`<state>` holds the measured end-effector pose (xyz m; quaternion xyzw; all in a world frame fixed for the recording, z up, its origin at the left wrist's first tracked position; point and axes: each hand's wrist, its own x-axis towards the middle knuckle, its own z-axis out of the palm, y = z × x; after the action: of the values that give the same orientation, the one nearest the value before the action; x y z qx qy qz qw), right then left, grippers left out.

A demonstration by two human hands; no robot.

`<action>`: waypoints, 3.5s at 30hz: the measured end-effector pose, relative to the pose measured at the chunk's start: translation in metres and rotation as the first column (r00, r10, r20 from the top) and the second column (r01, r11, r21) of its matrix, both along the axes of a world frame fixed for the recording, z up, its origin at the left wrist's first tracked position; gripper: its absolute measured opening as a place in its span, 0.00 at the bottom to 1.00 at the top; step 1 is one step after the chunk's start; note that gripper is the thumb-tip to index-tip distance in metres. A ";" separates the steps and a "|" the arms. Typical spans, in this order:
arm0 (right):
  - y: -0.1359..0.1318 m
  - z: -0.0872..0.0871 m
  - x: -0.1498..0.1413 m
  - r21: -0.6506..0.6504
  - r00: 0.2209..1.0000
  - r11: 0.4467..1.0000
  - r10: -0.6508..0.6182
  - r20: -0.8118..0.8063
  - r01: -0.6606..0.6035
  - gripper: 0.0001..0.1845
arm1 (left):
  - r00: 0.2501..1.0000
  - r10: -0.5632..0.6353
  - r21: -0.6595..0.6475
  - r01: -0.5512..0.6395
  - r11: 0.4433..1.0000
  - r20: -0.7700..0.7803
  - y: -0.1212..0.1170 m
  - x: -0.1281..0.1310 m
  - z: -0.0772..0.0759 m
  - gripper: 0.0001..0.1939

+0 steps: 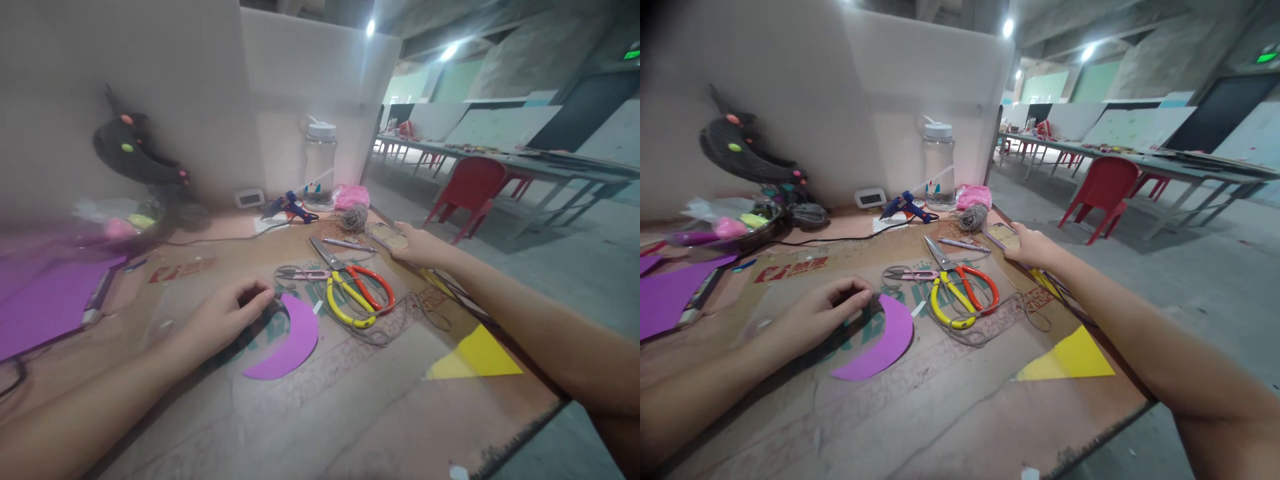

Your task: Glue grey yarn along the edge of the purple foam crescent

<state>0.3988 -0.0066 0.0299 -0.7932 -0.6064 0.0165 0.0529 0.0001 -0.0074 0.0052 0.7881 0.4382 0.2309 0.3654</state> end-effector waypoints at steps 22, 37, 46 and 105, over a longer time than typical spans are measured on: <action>-0.015 -0.006 -0.197 0.508 0.400 0.580 0.812 -0.426 -0.637 0.22 | 0.977 0.100 0.016 -0.105 0.994 0.189 0.001 0.002 0.006 0.14; -0.007 -0.014 -0.195 0.324 0.448 0.793 0.572 -0.687 -0.515 0.16 | 0.944 0.194 -0.004 -0.200 0.980 0.266 0.004 0.000 0.005 0.13; -0.010 -0.012 -0.196 0.478 0.529 0.765 0.644 -0.552 -0.432 0.09 | 0.919 0.255 0.070 -0.288 0.955 0.302 0.003 -0.002 0.004 0.15; 0.009 -0.015 -0.193 0.372 -0.159 0.907 0.344 -0.925 -0.200 0.04 | 0.906 0.150 -0.267 -0.042 0.963 0.396 0.006 0.005 -0.003 0.28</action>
<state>0.2056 0.0026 0.0152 -0.3707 -0.5212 0.5721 0.5135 0.0050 -0.0011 0.0027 0.6459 0.4153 0.3524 0.5350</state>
